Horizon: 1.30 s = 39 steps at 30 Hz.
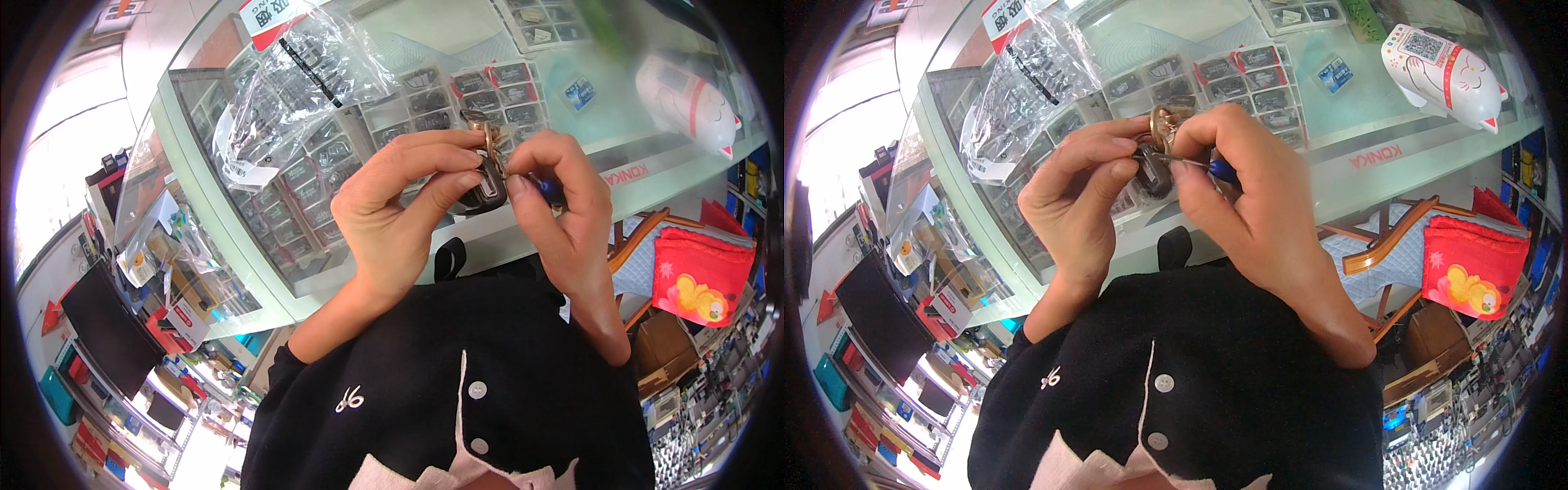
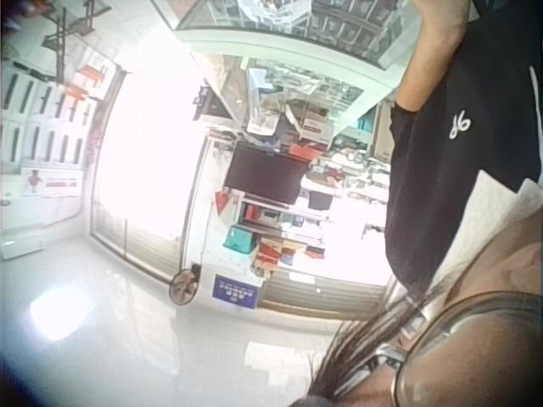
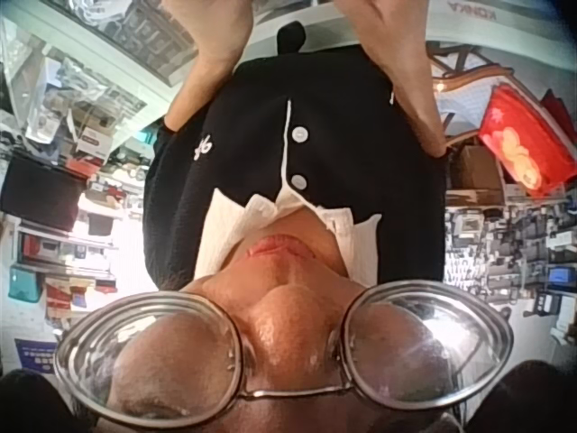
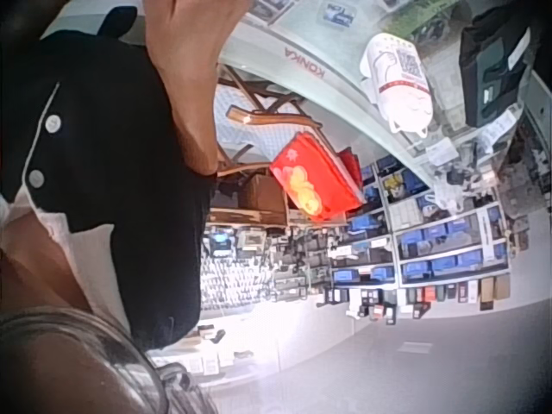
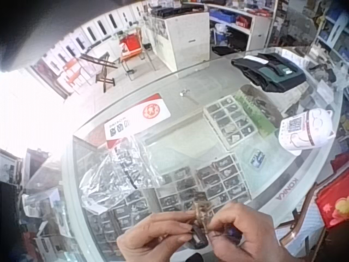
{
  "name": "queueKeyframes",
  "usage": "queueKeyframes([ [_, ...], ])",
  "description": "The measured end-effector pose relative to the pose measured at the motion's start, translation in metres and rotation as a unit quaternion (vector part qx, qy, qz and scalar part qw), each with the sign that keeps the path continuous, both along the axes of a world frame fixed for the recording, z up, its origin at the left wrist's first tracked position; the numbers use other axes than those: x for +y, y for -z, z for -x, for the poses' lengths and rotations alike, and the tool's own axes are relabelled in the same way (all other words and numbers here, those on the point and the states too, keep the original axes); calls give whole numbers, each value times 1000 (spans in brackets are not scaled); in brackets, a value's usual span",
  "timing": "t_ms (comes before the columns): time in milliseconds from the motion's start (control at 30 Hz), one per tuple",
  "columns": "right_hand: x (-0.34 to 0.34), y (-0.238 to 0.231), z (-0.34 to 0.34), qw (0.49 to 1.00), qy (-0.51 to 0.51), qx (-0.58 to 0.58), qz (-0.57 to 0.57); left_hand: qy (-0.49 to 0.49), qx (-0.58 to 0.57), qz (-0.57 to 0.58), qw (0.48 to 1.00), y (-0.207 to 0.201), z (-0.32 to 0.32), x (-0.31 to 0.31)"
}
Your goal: The person manipulates a black car key fob and a small metal key ring using a thin metal tool and a blue-handled screwdriver. They attempt to open the fob, remove the ring, and reattach it while working at a glass display counter in a cluttered workshop.
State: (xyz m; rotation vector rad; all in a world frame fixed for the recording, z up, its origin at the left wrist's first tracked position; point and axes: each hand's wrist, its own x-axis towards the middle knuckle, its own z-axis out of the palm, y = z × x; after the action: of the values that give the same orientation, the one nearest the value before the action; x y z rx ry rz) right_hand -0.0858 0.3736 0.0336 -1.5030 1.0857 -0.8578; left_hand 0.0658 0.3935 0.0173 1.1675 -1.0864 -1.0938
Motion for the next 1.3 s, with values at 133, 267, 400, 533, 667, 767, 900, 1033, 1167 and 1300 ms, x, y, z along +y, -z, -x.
queueKeyframes([
  [133,-1,-2,0,1000,1,10,-19,8,-8,3,1000,-2,-1,0],
  [267,-2,-8,1,972,24,-73,-223,28,-32,3,999,-5,-1,0],
  [400,-5,-7,1,957,12,-115,-264,55,-34,-12,998,-7,-2,-1],
  [533,-2,-6,0,968,28,-111,-224,32,74,-62,995,-6,1,-2],
  [667,0,-5,0,982,37,-83,-164,71,51,-86,993,-7,-5,-5],
  [767,-1,-6,2,984,27,-67,-164,83,97,-103,986,-7,-5,-6],
  [900,-1,-4,1,982,15,-86,-165,86,199,-169,961,-6,-5,-3],
  [1033,1,-4,-1,988,43,-60,-136,35,333,-245,910,-1,-1,-2],
  [1167,4,-6,0,994,64,27,-81,24,386,-263,884,1,2,1],
  [1300,4,-3,-2,995,66,58,51,21,391,-283,876,0,2,2],
])
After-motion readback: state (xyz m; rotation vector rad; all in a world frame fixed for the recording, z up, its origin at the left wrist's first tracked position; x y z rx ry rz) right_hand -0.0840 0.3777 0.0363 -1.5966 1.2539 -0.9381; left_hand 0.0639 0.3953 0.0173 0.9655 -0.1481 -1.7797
